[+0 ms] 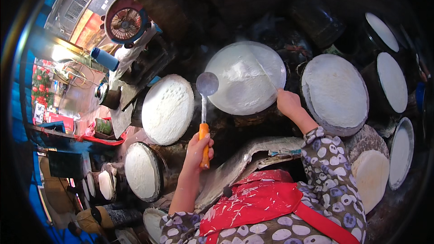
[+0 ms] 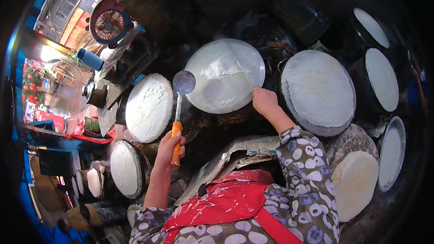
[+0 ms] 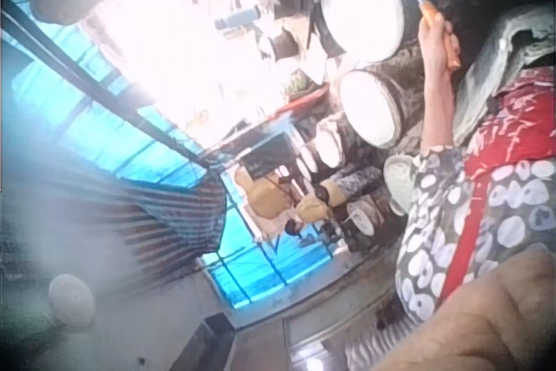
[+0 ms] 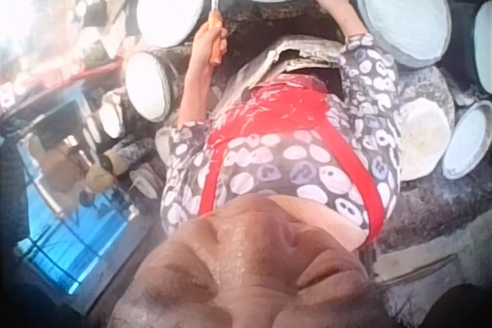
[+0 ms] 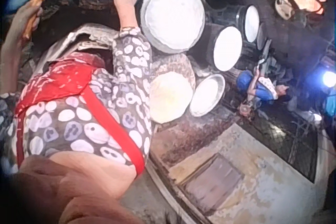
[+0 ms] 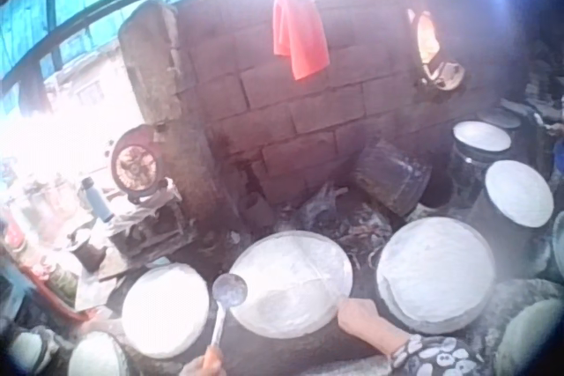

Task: The person prepares thin crepes by spreading batter onto multiple circular hot plates using a ladle and then lifting the cooked crepes off using a thin stick.

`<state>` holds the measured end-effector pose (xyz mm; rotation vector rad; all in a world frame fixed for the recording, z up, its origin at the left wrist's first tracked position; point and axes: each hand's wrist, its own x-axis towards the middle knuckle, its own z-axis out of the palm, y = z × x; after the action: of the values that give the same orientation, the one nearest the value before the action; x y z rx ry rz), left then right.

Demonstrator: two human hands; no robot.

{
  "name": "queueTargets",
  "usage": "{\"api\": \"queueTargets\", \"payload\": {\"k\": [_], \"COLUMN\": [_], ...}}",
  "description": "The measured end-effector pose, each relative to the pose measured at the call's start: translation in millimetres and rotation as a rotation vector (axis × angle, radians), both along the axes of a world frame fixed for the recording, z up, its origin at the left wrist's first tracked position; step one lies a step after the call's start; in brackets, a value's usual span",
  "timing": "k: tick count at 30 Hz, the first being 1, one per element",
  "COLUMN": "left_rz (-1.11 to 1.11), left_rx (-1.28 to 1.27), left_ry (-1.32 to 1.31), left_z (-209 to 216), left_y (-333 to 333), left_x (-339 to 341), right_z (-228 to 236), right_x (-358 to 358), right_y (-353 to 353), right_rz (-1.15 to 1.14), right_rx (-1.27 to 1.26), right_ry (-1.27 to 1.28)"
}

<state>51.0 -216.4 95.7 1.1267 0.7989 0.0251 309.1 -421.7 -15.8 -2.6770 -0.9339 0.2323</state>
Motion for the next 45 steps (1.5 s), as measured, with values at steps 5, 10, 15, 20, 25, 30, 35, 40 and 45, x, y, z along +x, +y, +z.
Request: {"api": "queueTargets", "payload": {"k": [5, 10, 15, 20, 25, 30, 35, 40, 45], "left_rz": [-0.078, -0.090, -0.086, 0.055, 0.174, 0.165, 0.121, 0.159, 0.151], "left_rx": [0.163, 0.223, 0.204, -0.155, -0.601, -0.880, -0.803, -0.823, -0.773], "left_ry": [0.054, 0.082, 0.101, -0.026, -0.302, -0.491, -0.577, -0.582, -0.455], "left_z": [-12.6, -22.5, -27.4, -16.1, -15.4, -3.1, 16.7, 15.9, 8.6], "left_y": [9.9, 11.0, -4.4, -2.9, 13.0, 24.7, 15.5, 17.5, 17.7], "left_x": [23.8, 32.0, 39.9, 34.9, -4.7, -5.4, 0.4, -28.8, -46.2], "right_z": [12.3, -4.9, -25.1, -12.4, 20.5, 15.5, -5.7, -4.9, -10.3], "right_x": [-28.6, -49.5, -118.6, -136.1, -143.4, -87.9, -68.5, -114.4, -111.0], "right_y": [8.3, -31.2, 34.7, 82.0, 72.2, 42.8, 12.6, 4.0, -52.7], "right_rz": [0.205, -0.250, -0.138, -0.075, 0.084, -0.075, 0.012, 0.042, -0.038], "right_rx": [-0.061, 0.016, 0.095, 0.414, 0.473, 0.333, 0.007, 0.200, -0.030], "right_ry": [0.009, 0.144, 0.352, 0.389, 0.235, 0.056, 0.113, 0.115, 0.159]}}
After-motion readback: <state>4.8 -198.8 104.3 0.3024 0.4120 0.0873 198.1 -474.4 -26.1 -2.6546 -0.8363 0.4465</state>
